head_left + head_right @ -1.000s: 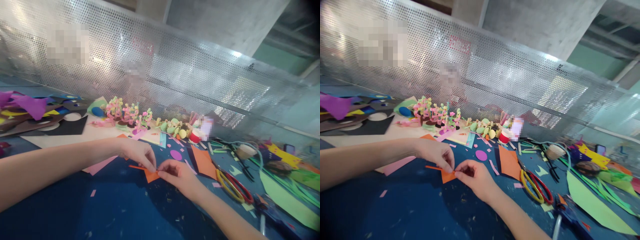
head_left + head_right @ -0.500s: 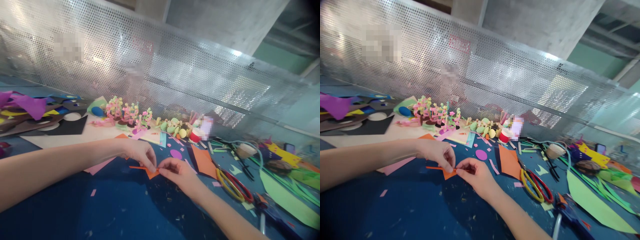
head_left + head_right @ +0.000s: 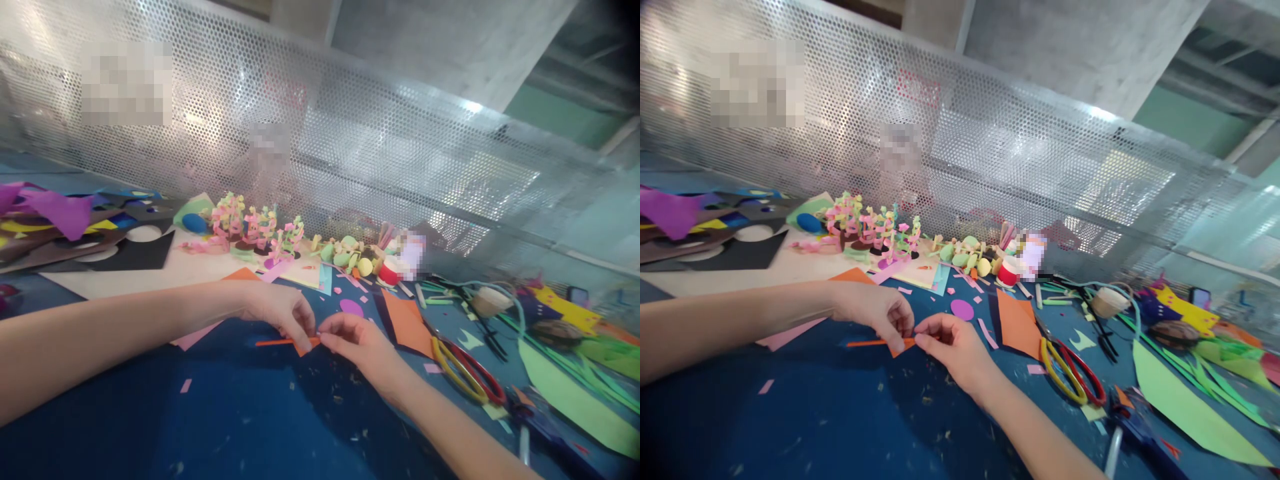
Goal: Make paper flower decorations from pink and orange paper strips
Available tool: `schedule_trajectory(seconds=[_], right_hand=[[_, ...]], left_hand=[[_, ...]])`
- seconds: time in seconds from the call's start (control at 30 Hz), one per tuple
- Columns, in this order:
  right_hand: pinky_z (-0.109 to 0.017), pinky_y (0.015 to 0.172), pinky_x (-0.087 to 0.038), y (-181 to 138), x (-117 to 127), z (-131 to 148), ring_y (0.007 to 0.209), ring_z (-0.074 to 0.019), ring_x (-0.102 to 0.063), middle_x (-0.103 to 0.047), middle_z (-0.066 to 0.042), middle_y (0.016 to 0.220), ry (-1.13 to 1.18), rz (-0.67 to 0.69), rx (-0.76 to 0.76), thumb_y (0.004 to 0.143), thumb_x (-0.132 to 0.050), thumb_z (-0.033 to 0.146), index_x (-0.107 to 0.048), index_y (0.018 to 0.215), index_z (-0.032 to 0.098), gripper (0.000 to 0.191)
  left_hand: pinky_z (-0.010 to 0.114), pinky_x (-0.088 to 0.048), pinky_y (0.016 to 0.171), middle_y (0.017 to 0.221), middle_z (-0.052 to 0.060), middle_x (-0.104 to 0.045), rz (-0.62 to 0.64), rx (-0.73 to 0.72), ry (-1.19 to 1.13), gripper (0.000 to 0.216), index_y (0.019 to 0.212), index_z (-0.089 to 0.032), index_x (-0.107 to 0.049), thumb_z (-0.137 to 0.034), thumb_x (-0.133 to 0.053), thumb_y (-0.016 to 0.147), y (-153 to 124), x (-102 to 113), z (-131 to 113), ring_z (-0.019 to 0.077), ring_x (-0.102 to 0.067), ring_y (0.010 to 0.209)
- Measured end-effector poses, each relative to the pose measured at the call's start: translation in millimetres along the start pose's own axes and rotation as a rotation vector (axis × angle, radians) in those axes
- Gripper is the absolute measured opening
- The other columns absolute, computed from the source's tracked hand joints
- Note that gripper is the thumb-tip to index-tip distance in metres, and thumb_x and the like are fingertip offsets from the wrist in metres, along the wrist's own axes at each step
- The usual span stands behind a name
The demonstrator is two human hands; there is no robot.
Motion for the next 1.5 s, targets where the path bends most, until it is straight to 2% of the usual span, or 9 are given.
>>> schedule_trajectory(seconds=[0.17, 0.5, 0.6, 0.8, 1.0, 1.17, 1.27, 1.43, 1.5], right_hand=[[-0.027, 0.070, -0.043, -0.2, 0.6, 1.3, 0.070, -0.0126, -0.057, -0.062, 0.001, 0.076, 0.008, -0.011, 0.002, 0.069, -0.067, 0.035, -0.061, 0.081, 0.019, 0.021], [-0.025, 0.066, -0.043, -0.7, -0.2, 2.2, 0.066, -0.0111, -0.055, -0.062, 0.001, 0.077, -0.049, 0.030, 0.004, 0.072, -0.065, 0.035, -0.062, 0.084, 0.019, 0.020], [-0.026, 0.068, -0.045, -0.8, -0.6, 2.5, 0.071, -0.0123, -0.058, -0.062, 0.000, 0.078, -0.050, 0.042, 0.007, 0.072, -0.064, 0.035, -0.061, 0.083, 0.019, 0.020], [-0.029, 0.076, -0.045, -1.9, 0.6, 3.9, 0.076, -0.0133, -0.059, -0.063, 0.000, 0.082, -0.040, 0.035, 0.019, 0.072, -0.065, 0.035, -0.061, 0.083, 0.019, 0.020], [-0.029, 0.075, -0.046, 1.5, 4.3, 2.0, 0.075, -0.0133, -0.059, -0.063, 0.000, 0.081, -0.024, 0.003, 0.031, 0.072, -0.065, 0.034, -0.060, 0.087, 0.019, 0.022], [-0.029, 0.075, -0.047, 0.0, 25.7, 18.3, 0.077, -0.0136, -0.059, -0.062, -0.001, 0.083, -0.091, -0.143, 0.155, 0.076, -0.060, 0.034, -0.059, 0.095, 0.020, 0.024], [-0.029, 0.072, -0.049, -15.8, 46.9, 35.2, 0.078, -0.0145, -0.060, -0.063, -0.003, 0.086, -0.202, -0.260, 0.233, 0.079, -0.056, 0.034, -0.056, 0.100, 0.021, 0.024], [-0.028, 0.067, -0.049, -68.7, 91.6, 48.0, 0.077, -0.0170, -0.062, -0.065, -0.003, 0.087, -0.605, -0.548, 0.214, 0.082, -0.051, 0.034, -0.057, 0.090, 0.023, 0.016], [-0.030, 0.070, -0.048, -92.5, 118.1, 40.7, 0.076, -0.0186, -0.063, -0.066, -0.003, 0.085, -0.836, -0.666, 0.118, 0.082, -0.048, 0.034, -0.057, 0.086, 0.023, 0.015]], left_hand=[[0.019, -0.036, 0.055, 0.066, -0.001, -0.060, 0.029, 0.023, -0.106, 0.027, 0.077, -0.016, -0.067, -0.036, -0.072, 0.059, 1.1, -1.9, 1.8, 0.0075, -0.048, 0.056], [0.020, -0.039, 0.056, 0.066, 0.001, -0.063, -0.012, 0.007, -0.083, 0.031, 0.074, -0.016, -0.068, -0.036, -0.076, 0.052, 3.8, -0.6, 4.7, 0.0090, -0.051, 0.059], [0.020, -0.040, 0.056, 0.065, 0.001, -0.063, -0.004, 0.022, -0.075, 0.032, 0.075, -0.015, -0.068, -0.036, -0.077, 0.052, 4.0, -0.2, 5.8, 0.0090, -0.051, 0.057], [0.024, -0.046, 0.062, 0.068, 0.001, -0.064, 0.054, 0.031, -0.203, 0.031, 0.078, -0.016, -0.068, -0.032, -0.077, 0.052, 6.1, -0.1, 10.8, 0.0108, -0.057, 0.061], [0.022, -0.046, 0.062, 0.067, 0.001, -0.063, -0.049, -0.025, -0.213, 0.029, 0.077, -0.015, -0.068, -0.030, -0.076, 0.054, 7.5, -2.4, 9.1, 0.0102, -0.056, 0.060], [0.021, -0.045, 0.068, 0.078, 0.003, -0.067, -0.167, -0.099, -0.207, 0.024, 0.082, -0.017, -0.068, -0.033, -0.069, 0.065, 5.9, -2.3, -3.5, 0.0123, -0.059, 0.073], [0.021, -0.046, 0.074, 0.082, 0.003, -0.067, -0.305, -0.103, -0.339, 0.022, 0.080, -0.018, -0.067, -0.033, -0.070, 0.065, 9.2, 2.5, -1.1, 0.0122, -0.060, 0.077], [0.020, -0.047, 0.074, 0.080, 0.001, -0.064, -0.400, -0.199, -0.523, 0.015, 0.074, -0.019, -0.065, -0.032, -0.068, 0.068, 19.3, 4.2, 17.7, 0.0119, -0.058, 0.076], [0.018, -0.047, 0.073, 0.076, 0.000, -0.062, -0.415, -0.229, -0.559, 0.012, 0.074, -0.019, -0.065, -0.030, -0.068, 0.069, 20.4, 3.1, 23.2, 0.0111, -0.057, 0.075]])
Point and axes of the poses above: each hand's wrist, its own y-axis towards the middle knuckle, its own x-axis out of the back of the hand, z = x × y, the point moved 3 cm from there along y, towards the middle knuckle
